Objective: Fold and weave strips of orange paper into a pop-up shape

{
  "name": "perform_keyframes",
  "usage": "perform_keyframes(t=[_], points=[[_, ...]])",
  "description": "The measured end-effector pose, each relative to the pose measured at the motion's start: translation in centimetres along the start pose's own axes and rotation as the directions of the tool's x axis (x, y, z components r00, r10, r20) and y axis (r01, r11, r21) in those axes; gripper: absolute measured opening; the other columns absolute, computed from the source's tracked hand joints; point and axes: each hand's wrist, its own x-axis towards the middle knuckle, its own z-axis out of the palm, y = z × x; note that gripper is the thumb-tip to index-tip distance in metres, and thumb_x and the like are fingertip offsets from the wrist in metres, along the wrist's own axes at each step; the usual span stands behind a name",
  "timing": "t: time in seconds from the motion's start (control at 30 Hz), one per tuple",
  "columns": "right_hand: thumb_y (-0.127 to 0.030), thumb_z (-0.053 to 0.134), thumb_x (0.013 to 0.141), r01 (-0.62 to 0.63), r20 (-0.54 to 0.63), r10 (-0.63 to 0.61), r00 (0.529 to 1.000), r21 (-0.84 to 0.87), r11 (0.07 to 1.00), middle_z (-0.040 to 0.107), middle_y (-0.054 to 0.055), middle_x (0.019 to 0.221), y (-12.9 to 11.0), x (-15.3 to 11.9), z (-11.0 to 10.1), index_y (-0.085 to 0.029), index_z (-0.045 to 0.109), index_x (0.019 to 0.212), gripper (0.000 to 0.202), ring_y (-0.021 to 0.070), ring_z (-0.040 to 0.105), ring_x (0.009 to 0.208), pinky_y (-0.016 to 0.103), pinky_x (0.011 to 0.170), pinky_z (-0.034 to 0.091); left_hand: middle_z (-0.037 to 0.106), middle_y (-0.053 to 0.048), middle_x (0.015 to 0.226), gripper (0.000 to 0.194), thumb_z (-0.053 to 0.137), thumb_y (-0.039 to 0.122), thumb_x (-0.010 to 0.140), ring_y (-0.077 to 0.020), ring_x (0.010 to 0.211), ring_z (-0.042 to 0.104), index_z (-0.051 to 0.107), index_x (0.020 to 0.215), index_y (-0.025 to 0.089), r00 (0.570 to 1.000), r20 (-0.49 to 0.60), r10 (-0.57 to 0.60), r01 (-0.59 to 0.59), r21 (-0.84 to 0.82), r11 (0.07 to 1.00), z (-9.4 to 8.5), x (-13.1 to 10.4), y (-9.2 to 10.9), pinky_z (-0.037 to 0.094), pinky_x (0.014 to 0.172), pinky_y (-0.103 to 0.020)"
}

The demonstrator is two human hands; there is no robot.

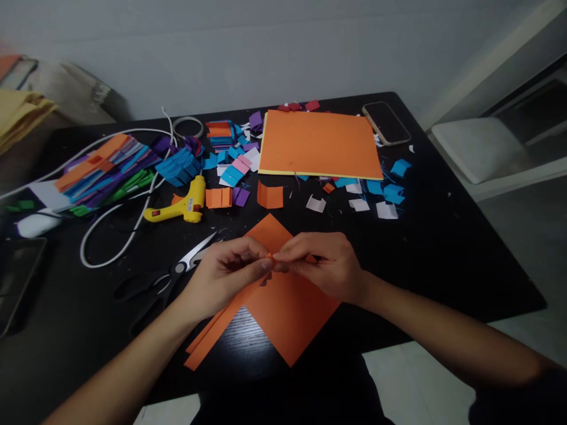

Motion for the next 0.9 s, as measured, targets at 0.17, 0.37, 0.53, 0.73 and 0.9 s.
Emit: perform_keyframes(t=[0.17,0.37,0.53,0.73,0.9], points=[[-0.029,0.089,0.077,-0.215,-0.029,0.214,0.976,-0.004,0.977,0.08,0.003,0.085,-0.27,0.09,0.1,-0.02,0.078,0.092,0.02,0.0137,0.075,0.072,0.021,0.06,0.058,0.069,0.0,0.065,0.014,0.073,0.023,0.092,-0.0096,0.06,0.062,0.074,0.08,0.015,0.998,-0.055,0.023,-0.021,0.047,0.999,-0.04,-0.03,0.12,0.05,0.06,-0.019],[-0.036,0.083,0.083,-0.408,0.119,0.392,0.912,0.187,0.894,0.075,0.003,0.074,-0.85,0.1,0.29,-0.017,0.074,0.088,0.021,0.0138,0.072,0.065,0.024,0.062,0.06,0.072,-0.002,0.068,0.013,0.073,0.022,0.091,-0.0115,0.062,0.065,0.072,0.08,0.016,0.999,-0.041,0.032,-0.03,0.049,0.998,0.15,-0.15,0.07,0.052,0.061,-0.021],[-0.035,0.078,0.087,-0.428,0.155,0.401,0.903,0.242,0.871,0.071,0.001,0.071,-0.91,0.19,0.29,-0.017,0.07,0.086,0.021,0.0125,0.07,0.062,0.024,0.061,0.059,0.072,-0.002,0.069,0.014,0.072,0.022,0.091,-0.0119,0.063,0.065,0.071,0.079,0.015,0.999,-0.029,0.042,-0.039,0.077,0.996,0.32,-0.09,0.16,0.051,0.06,-0.021],[-0.026,0.072,0.09,-0.38,0.158,0.357,0.921,0.153,0.912,0.07,0.0,0.07,-0.98,0.29,0.13,-0.017,0.07,0.086,0.011,0.0111,0.068,0.063,0.022,0.062,0.056,0.064,0.002,0.066,0.013,0.068,0.021,0.094,-0.0085,0.06,0.056,0.071,0.082,0.016,0.995,-0.052,0.081,-0.073,0.127,0.989,0.16,-0.06,0.15,0.045,0.058,-0.018],[-0.025,0.071,0.09,-0.35,0.15,0.332,0.931,0.113,0.93,0.069,0.0,0.071,-1.01,0.38,0.19,-0.017,0.07,0.085,0.009,0.0114,0.067,0.064,0.022,0.062,0.055,0.066,0.001,0.068,0.014,0.07,0.021,0.092,-0.009,0.062,0.057,0.07,0.079,0.017,0.989,-0.095,0.112,-0.094,0.172,0.981,0.28,-0.16,0.03,0.045,0.059,-0.018]])
